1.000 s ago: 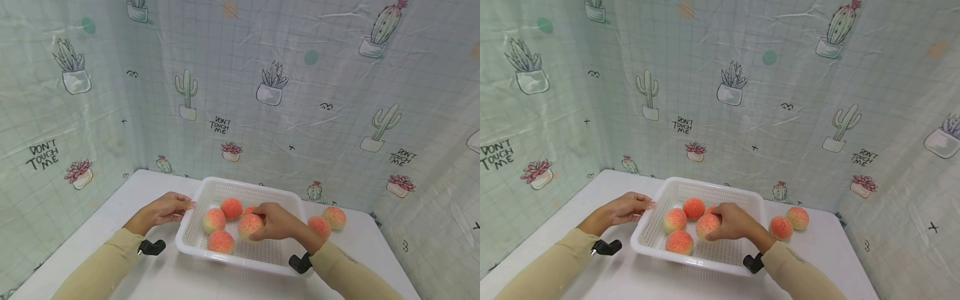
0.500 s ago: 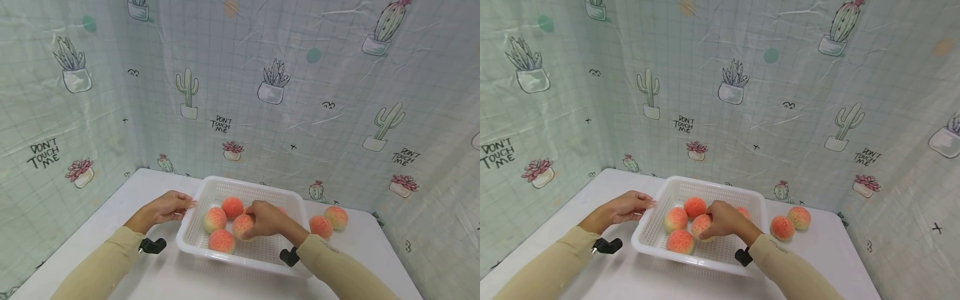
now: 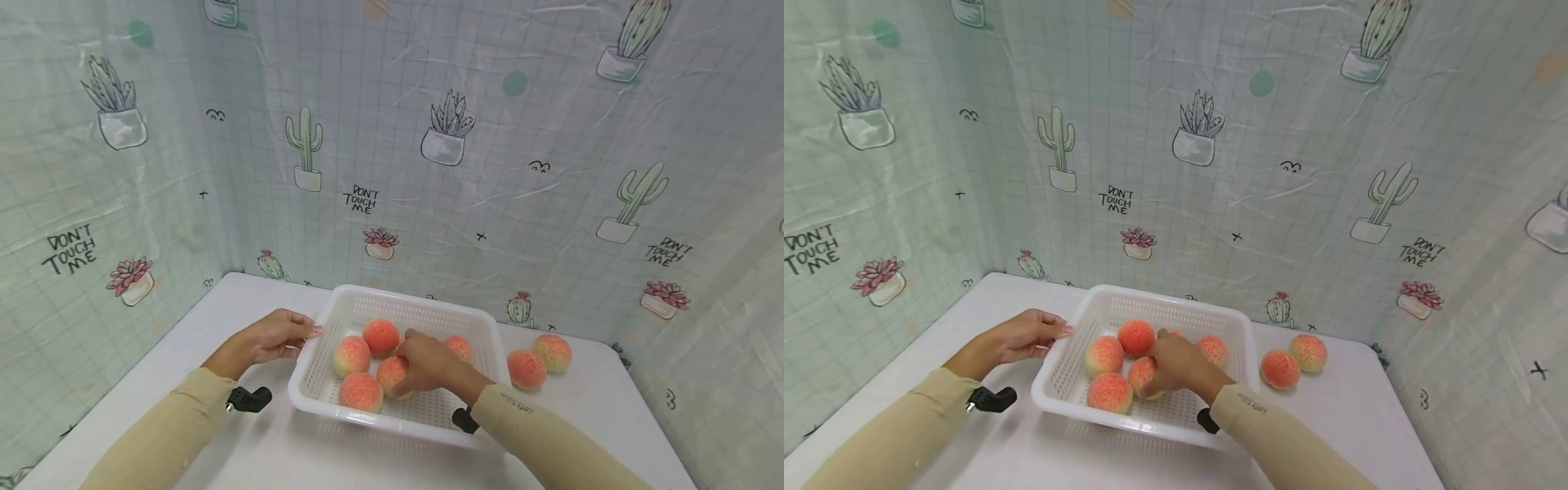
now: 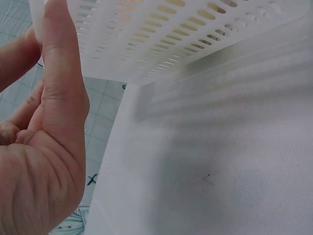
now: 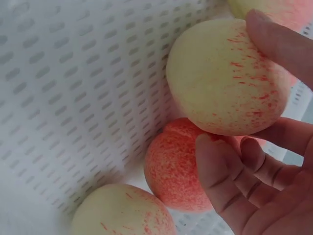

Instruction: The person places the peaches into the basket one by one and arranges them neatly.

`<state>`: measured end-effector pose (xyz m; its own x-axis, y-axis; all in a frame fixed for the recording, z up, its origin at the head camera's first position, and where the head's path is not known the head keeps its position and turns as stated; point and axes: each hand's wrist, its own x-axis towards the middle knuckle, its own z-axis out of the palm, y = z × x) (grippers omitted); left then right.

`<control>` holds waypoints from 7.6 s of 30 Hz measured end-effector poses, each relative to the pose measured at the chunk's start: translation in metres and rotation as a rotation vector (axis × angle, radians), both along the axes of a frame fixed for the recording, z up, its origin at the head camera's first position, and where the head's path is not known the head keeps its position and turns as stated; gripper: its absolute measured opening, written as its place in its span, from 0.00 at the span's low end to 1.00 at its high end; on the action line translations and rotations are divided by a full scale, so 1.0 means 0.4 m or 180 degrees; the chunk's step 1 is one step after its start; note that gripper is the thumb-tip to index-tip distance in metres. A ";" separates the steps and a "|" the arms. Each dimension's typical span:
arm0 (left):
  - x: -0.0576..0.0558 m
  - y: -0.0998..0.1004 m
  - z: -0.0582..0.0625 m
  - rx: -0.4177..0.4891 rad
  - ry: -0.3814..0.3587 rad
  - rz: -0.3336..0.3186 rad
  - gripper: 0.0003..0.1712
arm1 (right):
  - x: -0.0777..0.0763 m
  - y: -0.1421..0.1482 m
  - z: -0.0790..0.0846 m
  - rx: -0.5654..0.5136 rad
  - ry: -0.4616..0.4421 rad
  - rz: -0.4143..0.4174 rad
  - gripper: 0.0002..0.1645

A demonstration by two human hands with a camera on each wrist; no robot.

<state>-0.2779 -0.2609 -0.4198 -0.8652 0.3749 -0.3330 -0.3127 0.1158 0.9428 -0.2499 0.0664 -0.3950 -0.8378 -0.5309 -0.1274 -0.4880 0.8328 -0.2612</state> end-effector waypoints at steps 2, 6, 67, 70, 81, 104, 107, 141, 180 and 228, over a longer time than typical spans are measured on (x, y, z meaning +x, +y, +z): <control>0.000 0.001 0.001 0.0012 0.0000 -0.0011 0.19 | 0.003 -0.003 0.001 0.0074 0.0007 -0.0032 0.27; -0.001 0.003 0.002 -0.0003 -0.0016 0.0008 0.20 | 0.006 -0.007 0.003 0.0134 -0.0005 -0.0072 0.31; -0.004 0.006 -0.005 0.0090 -0.0032 -0.0038 0.10 | 0.048 0.598 -0.007 -0.1251 0.0033 -0.2101 0.46; -0.003 0.006 -0.006 0.0110 -0.0036 -0.0054 0.10 | 0.055 0.603 -0.038 -0.1228 -0.0003 -0.2223 0.43; 0.000 0.013 -0.011 0.0204 -0.0058 -0.0128 0.12 | 0.077 0.576 -0.118 -0.1243 -0.0037 -0.2454 0.59; -0.002 0.010 -0.005 0.0116 -0.0037 -0.0108 0.16 | 0.073 0.585 -0.114 -0.1173 0.0343 -0.2434 0.48; -0.003 0.005 -0.006 0.0093 -0.0059 -0.0055 0.15 | 0.070 0.583 -0.102 -0.1212 0.0353 -0.2381 0.47; -0.002 0.004 -0.015 0.0068 0.0001 -0.0078 0.19 | 0.111 0.568 0.006 -0.1347 0.0391 -0.1989 0.50; -0.001 0.006 -0.006 0.0074 0.0002 -0.0040 0.16 | 0.140 0.461 0.118 -0.1675 0.0077 -0.1713 0.48; 0.002 0.009 -0.011 0.0063 -0.0013 0.0073 0.21 | 0.165 0.330 0.089 -0.1777 -0.0132 -0.0878 0.36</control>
<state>-0.2770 -0.2574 -0.4244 -0.8722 0.3617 -0.3293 -0.3189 0.0898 0.9435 -0.1838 0.1983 -0.3594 -0.9538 -0.2917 0.0715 -0.2546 0.6592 -0.7076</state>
